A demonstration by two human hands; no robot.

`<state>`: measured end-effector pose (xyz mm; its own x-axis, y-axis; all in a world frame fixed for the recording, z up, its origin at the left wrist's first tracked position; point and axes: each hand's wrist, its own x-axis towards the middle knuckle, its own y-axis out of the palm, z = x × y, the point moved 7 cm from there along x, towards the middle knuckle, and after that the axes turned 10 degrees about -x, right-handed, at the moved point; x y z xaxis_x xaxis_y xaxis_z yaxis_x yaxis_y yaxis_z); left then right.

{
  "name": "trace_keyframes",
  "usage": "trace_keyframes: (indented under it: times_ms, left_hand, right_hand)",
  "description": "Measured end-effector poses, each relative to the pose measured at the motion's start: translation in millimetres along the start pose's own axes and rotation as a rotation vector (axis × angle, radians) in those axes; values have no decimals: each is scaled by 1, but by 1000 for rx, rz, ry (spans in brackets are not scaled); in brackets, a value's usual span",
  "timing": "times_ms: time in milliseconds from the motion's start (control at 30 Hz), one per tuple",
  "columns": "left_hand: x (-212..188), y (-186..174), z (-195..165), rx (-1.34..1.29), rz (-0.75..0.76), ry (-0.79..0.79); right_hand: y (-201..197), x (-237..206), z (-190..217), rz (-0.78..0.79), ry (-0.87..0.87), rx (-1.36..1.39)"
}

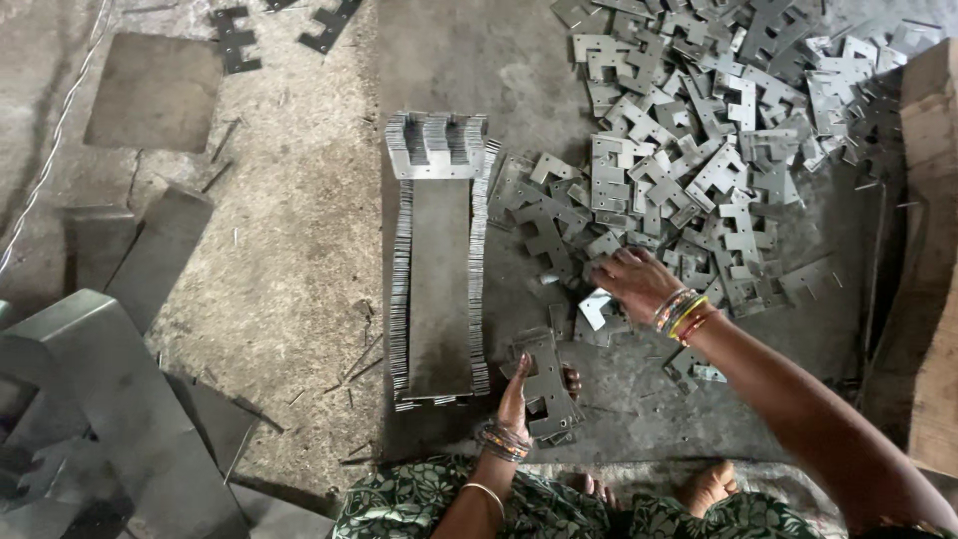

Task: The person sits on the floor and repeatedly picks up small metal brackets from a large pile, aligns them, and stacks them into a neat pile. The person handles the brackets one at a time, occasionally adjusting the stack to keep it aligned.

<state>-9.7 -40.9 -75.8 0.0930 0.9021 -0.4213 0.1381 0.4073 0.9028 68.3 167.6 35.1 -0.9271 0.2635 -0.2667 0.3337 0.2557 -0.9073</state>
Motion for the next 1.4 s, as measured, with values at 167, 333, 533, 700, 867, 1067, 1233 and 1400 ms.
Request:
trace_keyframes:
  times_ms: [167,333,533,700,867,1067,1233,1400]
  left_hand:
    - [7,-13,4,-6,-20,-19]
    - [30,-65,17,138,-218,45]
    - [47,-98,22,250,-186,79]
    - [19,-49,10,107,85,30]
    - [2,8,-3,5,9,-30]
    - [5,-9,-5,83,-268,-67]
    - [18,-43,-2,160,-194,127]
    - [16,-50,5,1,-68,28]
  right_hand:
    - [-8,-3,-6,-58,48,112]
    - [-76,-51,21,-669,-110,124]
    - [-9,-5,-36,42,556,241]
    - [3,6,-50,143,749,536]
    - [-3,5,-35,14,660,747]
    - [-54,-6,13,-548,42,237]
    - [-11,14,22,137,-46,-101]
    - [-5,24,21,183,-48,-223]
